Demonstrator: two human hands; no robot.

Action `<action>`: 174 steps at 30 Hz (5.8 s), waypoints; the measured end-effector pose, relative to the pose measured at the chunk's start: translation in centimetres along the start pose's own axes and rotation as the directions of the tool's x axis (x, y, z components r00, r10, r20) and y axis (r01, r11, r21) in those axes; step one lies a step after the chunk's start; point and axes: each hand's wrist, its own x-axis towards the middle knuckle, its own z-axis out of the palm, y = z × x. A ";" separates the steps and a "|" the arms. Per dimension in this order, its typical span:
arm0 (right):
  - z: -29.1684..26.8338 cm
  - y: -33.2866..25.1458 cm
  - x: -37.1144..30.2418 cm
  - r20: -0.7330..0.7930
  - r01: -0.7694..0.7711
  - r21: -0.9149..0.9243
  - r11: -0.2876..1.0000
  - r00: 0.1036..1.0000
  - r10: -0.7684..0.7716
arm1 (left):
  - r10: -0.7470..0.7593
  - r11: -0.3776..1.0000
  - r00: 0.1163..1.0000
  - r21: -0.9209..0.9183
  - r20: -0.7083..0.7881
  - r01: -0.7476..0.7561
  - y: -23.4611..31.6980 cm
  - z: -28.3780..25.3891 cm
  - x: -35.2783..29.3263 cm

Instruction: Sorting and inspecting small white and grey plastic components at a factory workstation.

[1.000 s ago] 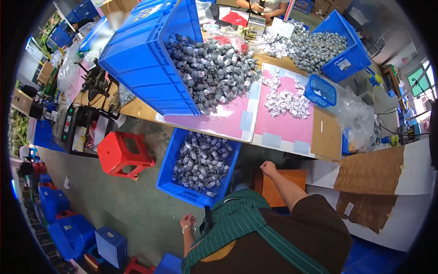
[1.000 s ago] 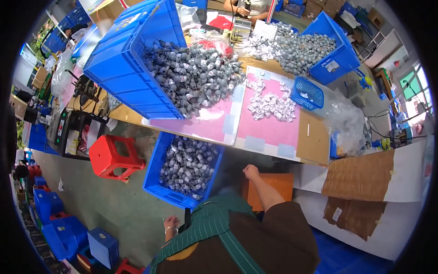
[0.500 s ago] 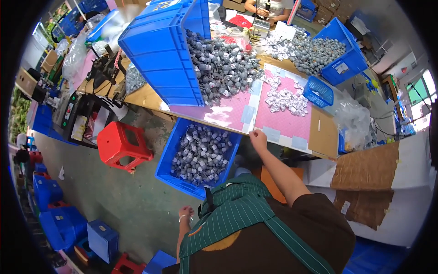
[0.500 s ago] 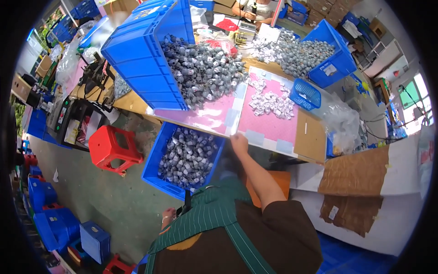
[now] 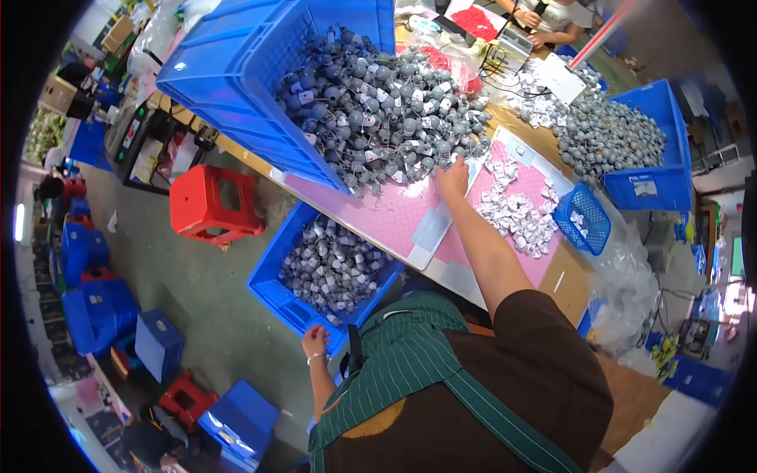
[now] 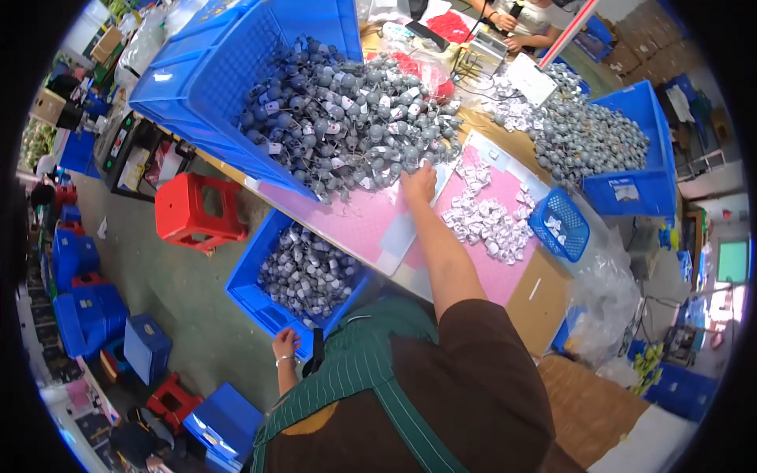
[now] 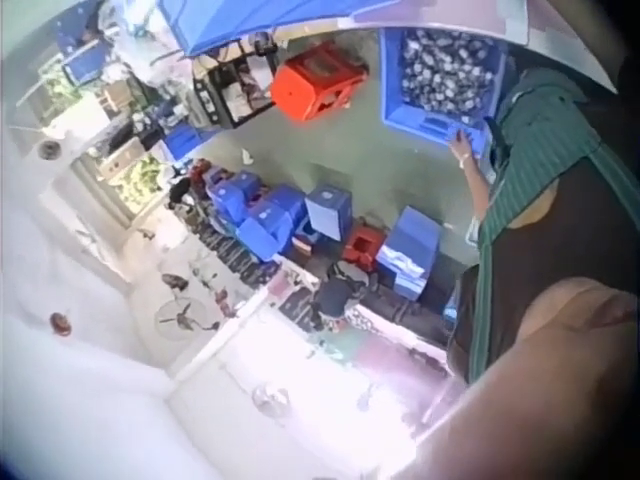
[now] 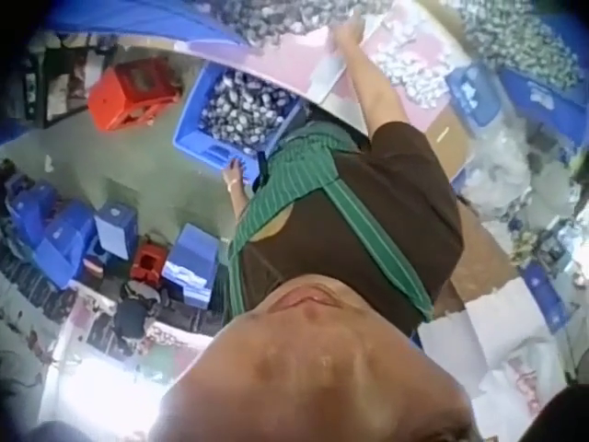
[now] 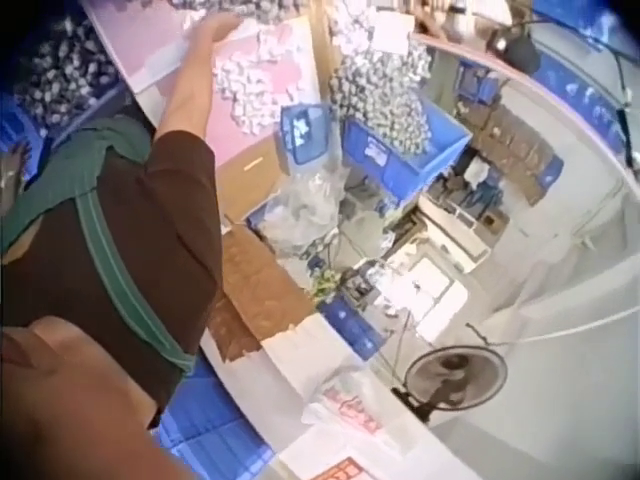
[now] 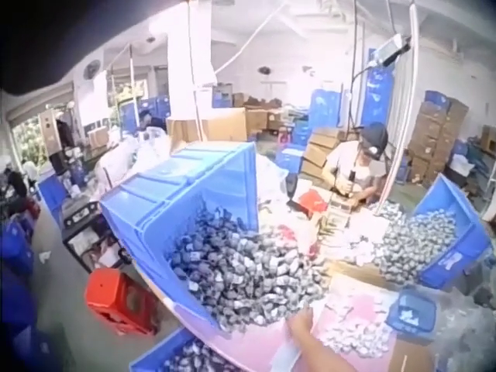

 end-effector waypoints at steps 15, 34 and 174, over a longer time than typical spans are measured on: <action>-2.7 7.6 -1.3 0.217 0.042 0.471 0.881 0.963 -0.162 | 0.405 0.812 0.870 0.328 0.282 -0.484 15.0 11.9 -3.2; -13.0 1.5 -19.5 0.667 0.152 0.597 0.787 0.451 -0.593 | 0.435 0.566 0.305 0.006 0.847 -0.825 21.0 16.8 -7.2; -14.0 20.2 -10.7 0.395 0.053 0.277 0.960 0.904 -0.164 | 0.140 0.383 0.607 0.523 0.782 -0.762 13.4 35.3 -4.1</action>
